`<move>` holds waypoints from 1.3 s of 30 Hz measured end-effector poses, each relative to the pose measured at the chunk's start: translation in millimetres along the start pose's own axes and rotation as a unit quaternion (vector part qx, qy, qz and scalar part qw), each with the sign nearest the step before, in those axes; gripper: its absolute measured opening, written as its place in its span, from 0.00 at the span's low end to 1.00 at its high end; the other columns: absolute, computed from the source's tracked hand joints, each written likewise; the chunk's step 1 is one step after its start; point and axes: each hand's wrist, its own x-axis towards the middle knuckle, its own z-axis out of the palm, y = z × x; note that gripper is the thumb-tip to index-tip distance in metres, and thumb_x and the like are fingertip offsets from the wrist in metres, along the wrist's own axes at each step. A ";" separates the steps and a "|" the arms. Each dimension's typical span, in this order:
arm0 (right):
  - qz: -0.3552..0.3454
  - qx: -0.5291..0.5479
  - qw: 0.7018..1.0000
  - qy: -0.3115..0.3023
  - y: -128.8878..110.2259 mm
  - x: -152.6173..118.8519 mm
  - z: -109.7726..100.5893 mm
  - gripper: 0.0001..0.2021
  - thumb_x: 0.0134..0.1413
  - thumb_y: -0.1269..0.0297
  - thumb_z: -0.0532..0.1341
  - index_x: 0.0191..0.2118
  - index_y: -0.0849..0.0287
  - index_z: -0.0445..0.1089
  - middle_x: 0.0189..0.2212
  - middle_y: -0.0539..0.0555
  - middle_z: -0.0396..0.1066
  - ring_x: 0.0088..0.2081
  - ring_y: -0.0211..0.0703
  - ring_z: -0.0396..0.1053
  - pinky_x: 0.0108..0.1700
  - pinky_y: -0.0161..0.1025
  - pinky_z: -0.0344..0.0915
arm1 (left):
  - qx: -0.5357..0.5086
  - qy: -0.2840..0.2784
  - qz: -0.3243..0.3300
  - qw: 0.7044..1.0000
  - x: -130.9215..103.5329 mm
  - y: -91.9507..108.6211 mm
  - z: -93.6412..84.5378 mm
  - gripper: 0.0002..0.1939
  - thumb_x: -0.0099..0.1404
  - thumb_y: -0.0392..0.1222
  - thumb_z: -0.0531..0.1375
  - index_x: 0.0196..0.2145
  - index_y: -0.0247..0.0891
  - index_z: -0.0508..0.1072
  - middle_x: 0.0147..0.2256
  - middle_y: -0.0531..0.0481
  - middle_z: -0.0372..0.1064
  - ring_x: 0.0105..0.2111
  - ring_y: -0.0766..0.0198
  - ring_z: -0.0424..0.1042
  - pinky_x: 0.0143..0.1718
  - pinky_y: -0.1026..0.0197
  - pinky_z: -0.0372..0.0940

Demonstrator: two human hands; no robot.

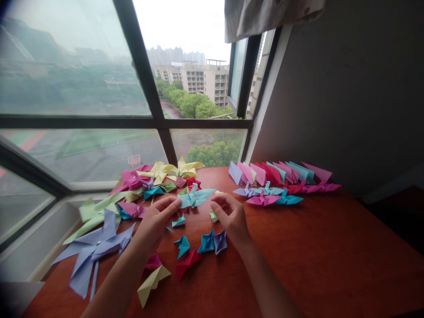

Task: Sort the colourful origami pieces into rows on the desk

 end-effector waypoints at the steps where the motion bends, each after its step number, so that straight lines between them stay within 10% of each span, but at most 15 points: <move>1: -0.019 -0.041 0.999 -0.024 -0.5 -2.3 2.7 0.10 0.55 0.55 0.65 0.36 0.57 0.72 0.30 0.51 0.71 0.27 0.37 0.65 0.28 0.34 0.61 | 0.008 0.002 0.005 1.000 -0.5 0.2 1.0 0.15 0.60 0.52 0.65 0.28 0.36 0.75 0.23 0.53 0.68 0.23 0.68 0.61 0.24 0.67 0.55; 18: -0.123 -0.264 0.950 0.117 4.0 2.7 -13.6 0.11 0.60 0.57 0.60 0.33 0.58 0.74 0.28 0.52 0.73 0.30 0.41 0.69 0.32 0.36 0.64 | 0.104 -0.057 0.054 0.991 0.0 -1.5 8.0 0.17 0.62 0.53 0.61 0.27 0.35 0.74 0.26 0.50 0.70 0.28 0.63 0.69 0.32 0.64 0.62; 23: -0.150 -0.356 0.904 0.183 -2.1 -7.5 -68.7 0.11 0.60 0.56 0.60 0.34 0.58 0.74 0.30 0.53 0.75 0.32 0.43 0.71 0.38 0.38 0.66 | 0.111 -0.063 0.053 0.990 0.0 0.7 7.8 0.17 0.64 0.52 0.60 0.29 0.35 0.75 0.26 0.49 0.71 0.27 0.64 0.68 0.29 0.65 0.61; 33: -0.090 -0.618 0.721 0.299 3.0 -56.2 -248.5 0.10 0.56 0.56 0.58 0.31 0.56 0.71 0.29 0.59 0.75 0.31 0.49 0.71 0.32 0.42 0.60 | 0.105 -0.073 0.047 0.991 -2.5 2.8 10.5 0.17 0.65 0.52 0.59 0.28 0.35 0.74 0.26 0.50 0.71 0.27 0.65 0.67 0.28 0.65 0.59; 39: 0.039 -0.663 0.710 0.233 33.3 -53.2 -278.8 0.10 0.54 0.57 0.57 0.27 0.56 0.68 0.30 0.56 0.74 0.28 0.45 0.66 0.29 0.40 0.53 | 0.119 -0.079 0.040 0.989 1.6 -2.0 9.0 0.18 0.63 0.54 0.60 0.29 0.35 0.75 0.26 0.50 0.70 0.27 0.65 0.66 0.28 0.66 0.59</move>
